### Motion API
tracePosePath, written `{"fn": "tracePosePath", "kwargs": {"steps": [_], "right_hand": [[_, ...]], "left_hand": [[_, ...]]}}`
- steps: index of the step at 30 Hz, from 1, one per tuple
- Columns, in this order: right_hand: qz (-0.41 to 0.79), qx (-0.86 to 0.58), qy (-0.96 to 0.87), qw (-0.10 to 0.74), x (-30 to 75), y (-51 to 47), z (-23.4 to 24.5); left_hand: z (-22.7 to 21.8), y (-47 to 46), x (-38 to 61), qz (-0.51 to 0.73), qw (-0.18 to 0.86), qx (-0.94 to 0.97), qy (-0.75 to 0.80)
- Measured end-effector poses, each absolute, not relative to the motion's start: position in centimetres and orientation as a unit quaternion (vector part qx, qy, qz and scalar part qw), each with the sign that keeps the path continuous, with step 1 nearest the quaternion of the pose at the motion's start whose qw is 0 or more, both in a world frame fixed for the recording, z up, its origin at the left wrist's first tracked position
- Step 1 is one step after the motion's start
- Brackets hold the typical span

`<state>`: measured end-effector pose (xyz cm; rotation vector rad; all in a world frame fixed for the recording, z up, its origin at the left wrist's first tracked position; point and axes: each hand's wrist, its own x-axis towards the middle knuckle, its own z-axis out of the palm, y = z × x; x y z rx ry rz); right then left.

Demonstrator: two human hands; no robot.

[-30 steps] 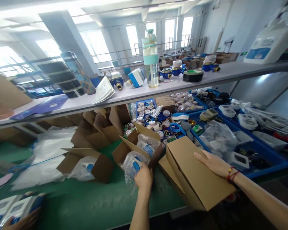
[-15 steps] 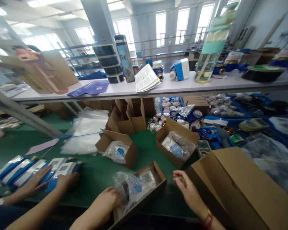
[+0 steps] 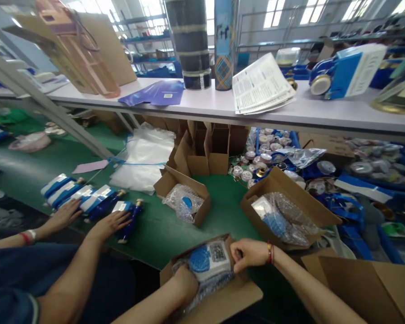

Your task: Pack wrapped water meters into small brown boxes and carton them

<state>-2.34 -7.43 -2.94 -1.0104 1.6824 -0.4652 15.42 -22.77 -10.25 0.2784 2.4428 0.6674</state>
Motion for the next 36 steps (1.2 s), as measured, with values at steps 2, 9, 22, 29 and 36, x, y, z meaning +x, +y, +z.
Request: {"fn": "tracePosePath", "kwargs": {"steps": [2,9,22,29,36], "right_hand": [[-0.134,-0.486,0.734,0.456,-0.5,-8.9,-4.0],[-0.239,-0.5,0.702,0.448,1.0,-9.4,-4.8],[-0.241,-0.289,0.717,0.586,-0.6,-3.3,-1.5],[-0.126,-0.427,0.881,0.161,1.1,-8.0,-6.0],[-0.119,-0.467,0.841,0.244,1.6,-9.0,-2.3]], "left_hand": [[-8.9,-23.9,16.3,0.235,0.305,0.114,0.916],[-2.7,-27.1,22.3,0.404,0.004,-0.253,0.879],[-6.9,-25.0,25.9,0.699,0.127,-0.335,0.619],[-9.1,-26.9,18.5,0.262,-0.052,-0.257,0.929],[-6.3,-26.2,17.3,0.291,0.039,-0.173,0.94]]}}
